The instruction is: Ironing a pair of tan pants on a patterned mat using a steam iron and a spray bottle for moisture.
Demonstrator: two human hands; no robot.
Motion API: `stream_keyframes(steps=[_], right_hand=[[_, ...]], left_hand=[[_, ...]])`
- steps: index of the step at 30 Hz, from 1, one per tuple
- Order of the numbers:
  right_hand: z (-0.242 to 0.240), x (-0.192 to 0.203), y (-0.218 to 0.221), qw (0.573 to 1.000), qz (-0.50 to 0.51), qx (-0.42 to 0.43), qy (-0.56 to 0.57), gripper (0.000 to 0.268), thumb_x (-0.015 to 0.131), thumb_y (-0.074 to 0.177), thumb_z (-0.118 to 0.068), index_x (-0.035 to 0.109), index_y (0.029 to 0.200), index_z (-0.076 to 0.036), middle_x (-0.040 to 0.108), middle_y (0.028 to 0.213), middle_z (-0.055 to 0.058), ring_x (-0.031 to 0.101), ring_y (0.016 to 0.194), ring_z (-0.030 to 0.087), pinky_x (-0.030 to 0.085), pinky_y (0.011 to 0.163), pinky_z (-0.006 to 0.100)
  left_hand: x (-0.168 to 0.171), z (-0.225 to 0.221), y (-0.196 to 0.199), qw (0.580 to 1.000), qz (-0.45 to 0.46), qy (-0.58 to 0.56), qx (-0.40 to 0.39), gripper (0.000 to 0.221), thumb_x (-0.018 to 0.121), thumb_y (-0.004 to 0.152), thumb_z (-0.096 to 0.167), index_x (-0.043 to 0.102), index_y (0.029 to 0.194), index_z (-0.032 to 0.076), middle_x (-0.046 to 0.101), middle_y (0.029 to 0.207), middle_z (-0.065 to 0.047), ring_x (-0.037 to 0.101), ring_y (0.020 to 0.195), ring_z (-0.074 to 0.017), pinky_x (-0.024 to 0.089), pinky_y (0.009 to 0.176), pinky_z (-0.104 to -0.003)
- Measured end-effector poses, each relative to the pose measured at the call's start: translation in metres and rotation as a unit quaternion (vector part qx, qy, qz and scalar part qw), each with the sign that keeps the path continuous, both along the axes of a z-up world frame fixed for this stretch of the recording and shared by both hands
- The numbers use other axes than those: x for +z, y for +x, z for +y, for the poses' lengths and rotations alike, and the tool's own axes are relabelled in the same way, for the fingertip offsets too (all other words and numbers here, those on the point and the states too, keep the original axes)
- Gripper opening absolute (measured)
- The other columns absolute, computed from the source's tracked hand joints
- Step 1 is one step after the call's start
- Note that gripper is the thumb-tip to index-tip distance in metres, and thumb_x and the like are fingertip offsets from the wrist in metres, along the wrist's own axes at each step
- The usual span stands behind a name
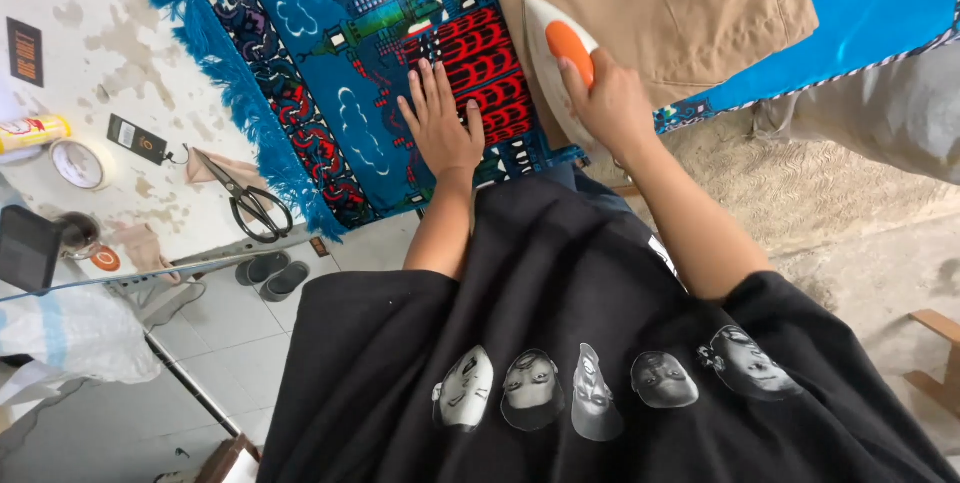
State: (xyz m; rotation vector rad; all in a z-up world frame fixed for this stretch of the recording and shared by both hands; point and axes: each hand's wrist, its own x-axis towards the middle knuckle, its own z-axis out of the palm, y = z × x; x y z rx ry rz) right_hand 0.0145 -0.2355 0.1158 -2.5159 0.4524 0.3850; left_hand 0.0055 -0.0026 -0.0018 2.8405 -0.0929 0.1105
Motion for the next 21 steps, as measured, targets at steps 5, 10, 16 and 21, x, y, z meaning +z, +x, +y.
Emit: stream_keyframes(steps=[5, 10, 16, 21], right_hand=[[-0.033, -0.056, 0.090, 0.990, -0.126, -0.017, -0.059, 0.054, 0.056, 0.108, -0.061, 0.064, 0.098, -0.009, 0.068, 0.074, 0.025, 0.072, 0.079, 0.050, 0.060, 0.063, 0.058], [-0.048, -0.052, 0.105, 0.990, -0.132, 0.015, -0.044, 0.045, 0.054, 0.111, -0.053, 0.061, 0.083, -0.019, 0.061, 0.060, 0.011, 0.072, 0.066, 0.039, 0.061, 0.064, 0.052], [-0.032, -0.009, -0.015, 0.998, 0.004, 0.005, 0.060, 0.059, 0.055, 0.112, -0.058, 0.063, 0.096, -0.002, 0.067, 0.076, 0.027, 0.069, 0.090, 0.051, 0.053, 0.068, 0.062], [-0.019, 0.001, -0.112, 0.989, 0.141, -0.002, 0.042, 0.053, 0.056, 0.101, -0.060, 0.060, 0.104, -0.007, 0.070, 0.084, 0.030, 0.070, 0.095, 0.051, 0.056, 0.079, 0.059]], left_hand=[[-0.001, 0.002, 0.000, 1.000, 0.015, 0.014, 0.002, 0.070, 0.047, 0.102, 0.042, 0.030, 0.164, 0.014, 0.020, 0.173, -0.008, 0.016, 0.161, -0.0283, 0.002, 0.130, -0.055], [-0.002, 0.003, -0.004, 0.999, 0.031, 0.020, 0.007, 0.068, 0.045, 0.103, 0.041, 0.030, 0.164, 0.015, 0.019, 0.173, -0.006, 0.016, 0.161, -0.0268, 0.003, 0.131, -0.055], [-0.001, 0.002, -0.004, 0.999, 0.035, 0.030, 0.006, 0.070, 0.047, 0.102, 0.042, 0.029, 0.164, 0.016, 0.018, 0.173, -0.006, 0.015, 0.161, -0.0272, 0.003, 0.131, -0.055], [-0.002, 0.000, 0.000, 0.999, 0.029, 0.029, 0.006, 0.071, 0.046, 0.102, 0.043, 0.030, 0.164, 0.015, 0.021, 0.173, -0.008, 0.017, 0.161, -0.0292, 0.005, 0.130, -0.056]])
